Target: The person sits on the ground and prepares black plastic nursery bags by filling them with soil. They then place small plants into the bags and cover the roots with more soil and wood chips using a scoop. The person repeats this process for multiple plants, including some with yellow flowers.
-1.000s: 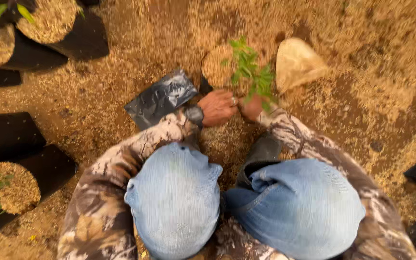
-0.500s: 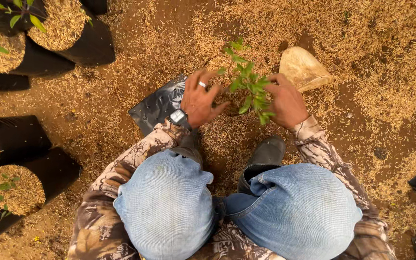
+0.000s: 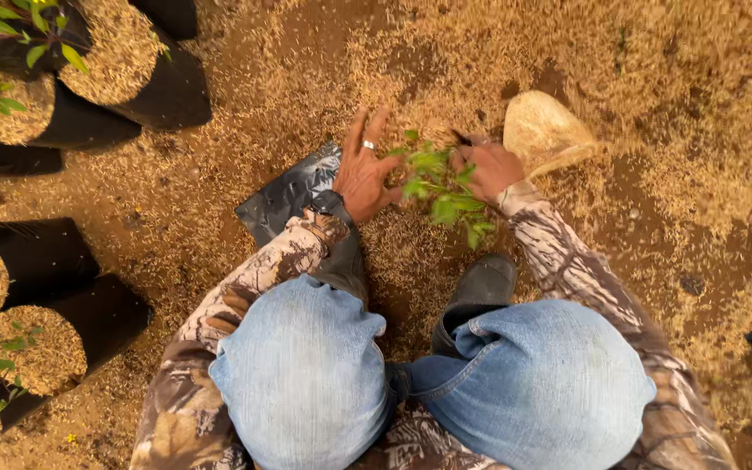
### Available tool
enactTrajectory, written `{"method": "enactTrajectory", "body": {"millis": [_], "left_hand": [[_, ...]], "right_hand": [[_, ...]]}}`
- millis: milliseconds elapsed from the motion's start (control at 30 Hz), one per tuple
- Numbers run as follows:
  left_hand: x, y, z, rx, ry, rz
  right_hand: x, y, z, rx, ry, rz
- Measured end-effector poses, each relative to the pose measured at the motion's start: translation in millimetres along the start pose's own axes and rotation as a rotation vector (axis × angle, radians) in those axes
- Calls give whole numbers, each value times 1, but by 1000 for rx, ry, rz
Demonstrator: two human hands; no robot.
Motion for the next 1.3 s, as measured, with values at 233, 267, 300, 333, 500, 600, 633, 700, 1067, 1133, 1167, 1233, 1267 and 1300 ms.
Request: {"method": "enactTrajectory", "body": {"millis": [233, 267, 300, 333, 500, 600, 633, 700, 1067, 1133, 1167, 1233, 1267, 1300], "left_hand": [[-10, 2, 7, 10, -24, 29], [-12, 6, 5, 21, -33, 32], [-12, 2, 7, 20, -49, 31], [-13, -1, 8, 19, -65, 30], [-13, -5, 12, 49, -54, -5], [-14, -1, 8, 27, -72, 2], [-13, 0, 8, 10, -95, -1], [-14, 1, 9, -26, -119, -30], [-35, 2, -52, -446, -279, -179], [-20, 5, -59, -311, -244, -212], [-8, 4, -61, -291, -246, -239], [14, -1, -61, -257, -251, -295], [16, -7, -61, -219, -247, -246], [13, -8, -65, -173, -238, -188]], "right_hand": [[9, 35, -4, 172, -102, -215], [-3, 38, -7, 69, -215, -136], [-11, 35, -16, -38, -328, -71], [-30, 29, -32, -205, -205, 161], [-30, 45, -38, 309, 108, -373], [-38, 49, -36, 175, -94, -250], [-40, 53, -43, 46, -64, -111], [-41, 52, -60, -208, -1, 162], [17, -26, 20, 449, 135, -152], [40, -29, 26, 388, 75, -186], [48, -24, 26, 355, 116, -168], [51, -13, 40, 358, 167, -128], [46, -8, 53, 394, 177, -106], [38, -1, 60, 428, 183, -72]]}}
Point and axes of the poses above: each hand's wrist, its own y-axis towards the middle knuckle, its own x-axis out of the palm, z = x × y, the point moved 5 cm from there along y, towards the middle knuckle, and after that the axes turned 11 degrees about x, right-handed, at the moved point
